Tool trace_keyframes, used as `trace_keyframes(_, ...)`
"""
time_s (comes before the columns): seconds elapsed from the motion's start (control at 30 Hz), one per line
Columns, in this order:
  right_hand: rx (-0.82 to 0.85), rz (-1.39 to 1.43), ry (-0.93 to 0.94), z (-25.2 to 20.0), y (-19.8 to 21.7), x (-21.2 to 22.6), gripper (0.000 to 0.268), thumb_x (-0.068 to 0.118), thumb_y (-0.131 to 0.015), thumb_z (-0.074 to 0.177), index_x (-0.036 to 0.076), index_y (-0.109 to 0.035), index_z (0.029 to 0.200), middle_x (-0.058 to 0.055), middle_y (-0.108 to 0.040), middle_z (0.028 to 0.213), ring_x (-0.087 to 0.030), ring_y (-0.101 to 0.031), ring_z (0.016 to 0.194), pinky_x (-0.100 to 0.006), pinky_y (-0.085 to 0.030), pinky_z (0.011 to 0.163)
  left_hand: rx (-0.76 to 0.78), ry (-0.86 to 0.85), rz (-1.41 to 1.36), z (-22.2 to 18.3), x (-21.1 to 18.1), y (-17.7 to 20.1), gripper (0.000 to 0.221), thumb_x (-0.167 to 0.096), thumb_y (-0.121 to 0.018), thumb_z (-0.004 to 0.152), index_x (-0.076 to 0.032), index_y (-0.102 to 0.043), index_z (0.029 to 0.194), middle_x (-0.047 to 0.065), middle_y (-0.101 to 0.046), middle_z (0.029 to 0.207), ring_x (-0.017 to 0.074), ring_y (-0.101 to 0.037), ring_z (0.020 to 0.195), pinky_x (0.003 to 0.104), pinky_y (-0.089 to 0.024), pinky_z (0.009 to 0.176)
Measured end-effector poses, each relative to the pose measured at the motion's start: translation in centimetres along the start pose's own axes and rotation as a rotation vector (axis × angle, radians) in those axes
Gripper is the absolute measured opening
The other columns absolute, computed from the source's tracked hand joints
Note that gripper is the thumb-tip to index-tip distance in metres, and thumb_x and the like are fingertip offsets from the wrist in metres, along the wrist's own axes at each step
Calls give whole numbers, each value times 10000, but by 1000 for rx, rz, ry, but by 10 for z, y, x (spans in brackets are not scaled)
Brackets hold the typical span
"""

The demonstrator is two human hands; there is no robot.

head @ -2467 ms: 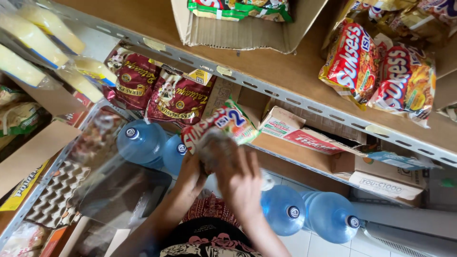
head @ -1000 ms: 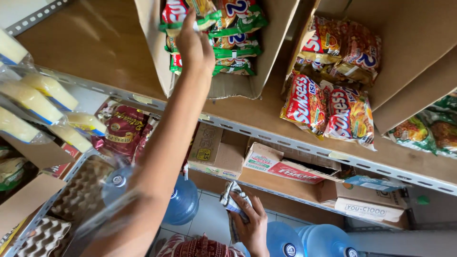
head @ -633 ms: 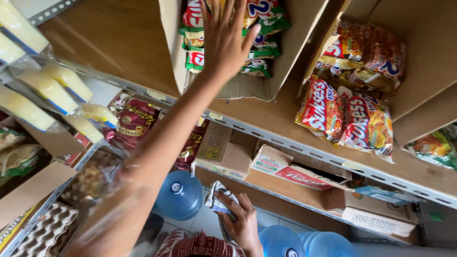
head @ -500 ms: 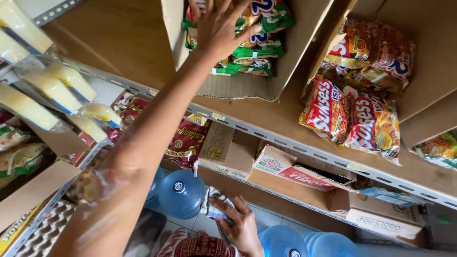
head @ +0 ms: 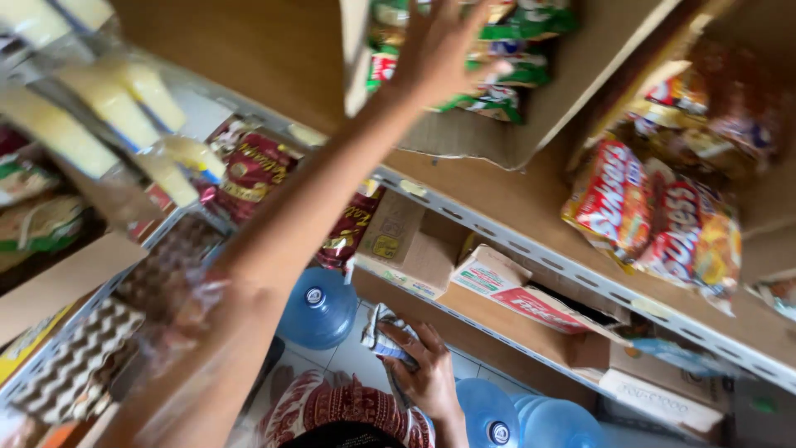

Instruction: The person picks up individual packages of instant noodles from store shelves, wipes the front and back of each package with a cloth, and then returns them to their original location on the shelf or in a cardboard box.

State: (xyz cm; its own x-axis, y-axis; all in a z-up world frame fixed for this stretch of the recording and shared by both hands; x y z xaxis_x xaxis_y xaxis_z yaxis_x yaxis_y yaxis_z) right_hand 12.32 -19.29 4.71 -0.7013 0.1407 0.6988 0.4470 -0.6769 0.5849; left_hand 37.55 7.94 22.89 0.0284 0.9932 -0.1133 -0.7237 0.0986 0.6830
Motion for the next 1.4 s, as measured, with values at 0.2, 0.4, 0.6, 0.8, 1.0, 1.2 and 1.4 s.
trace_keyframes(0.2, 124, 138, -238, 4, -45, -46, 515, 63, -825, 759, 179, -743, 1254, -119, -724, 1134, -236, -761, 929, -355, -644, 805, -158, -145, -460, -198, -68, 100, 739, -478, -671, 1129, -288, -181, 1648, -15, -64, 1742, 289, -75, 1599, 606, -34, 1315)
trace_keyframes(0.4, 70, 461, -104, 36, -97, -50, 467, -6, -693, 905, 88, -665, 1361, -132, -721, 1288, -240, -739, 1081, -373, -591, 899, -255, 448, -529, -418, -18, 128, 585, -334, -652, 1028, -140, -434, 1536, 116, -355, 1701, 361, -251, 1635, 646, -85, 1349)
trace_keyframes(0.6, 283, 690, -521, 86, -187, -6, 372, 28, -641, 953, 6, -655, 1324, -136, -736, 1039, -199, -684, 770, -338, -595, 648, -450, 731, -275, -507, 33, 201, 549, -366, -565, 1060, -83, -430, 1511, 186, -390, 1649, 404, -279, 1598, 622, -149, 1305)
trace_keyframes(0.8, 432, 721, -190, 113, -260, 59, 433, -47, -637, 891, -8, -650, 1321, -119, -690, 1167, -166, -682, 983, -303, -579, 803, -446, 1073, 75, -581, 169, 252, 591, -308, -711, 960, -96, -487, 1463, 235, -323, 1665, 416, -228, 1575, 596, -217, 1262)
trace_keyframes(1.0, 437, 659, 56, 120, -280, 86, 440, -87, -618, 887, -32, -642, 1322, -142, -695, 1263, -214, -656, 1149, -312, -509, 991, -323, 1391, 607, -739, 351, 322, 820, -492, -676, 962, -40, -375, 1577, 281, -166, 1687, 459, -95, 1583, 654, -140, 1235)
trace_keyframes(1.2, 313, 669, -390, 108, -292, 27, 427, 16, -636, 926, 21, -643, 1353, -115, -721, 1164, -179, -681, 942, -314, -563, 798, -237, 1877, 569, -839, 420, 349, 836, -702, -649, 968, -41, -494, 1455, 314, -65, 1702, 505, -42, 1570, 757, -125, 1199)
trace_keyframes(1.4, 143, 495, -287, 104, -289, 28, 380, -9, -679, 959, -37, -657, 1338, -137, -682, 1151, -160, -643, 996, -282, -517, 892, -140, 1827, 627, -775, 390, 379, 763, -581, -807, 826, -37, -511, 1272, 249, -569, 1392, 549, -354, 1424, 790, -214, 1098)
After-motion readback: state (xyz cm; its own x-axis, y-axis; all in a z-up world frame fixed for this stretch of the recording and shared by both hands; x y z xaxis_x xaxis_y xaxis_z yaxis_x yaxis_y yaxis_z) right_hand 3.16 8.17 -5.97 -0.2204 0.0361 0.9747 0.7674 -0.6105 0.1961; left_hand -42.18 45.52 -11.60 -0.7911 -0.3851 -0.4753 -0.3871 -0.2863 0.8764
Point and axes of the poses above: each hand's wrist, its own z-axis towards the middle knuckle, its own y-axis out of the back of the hand, x = y × z, the point moved 6 cm from there along z, towards the middle knuckle
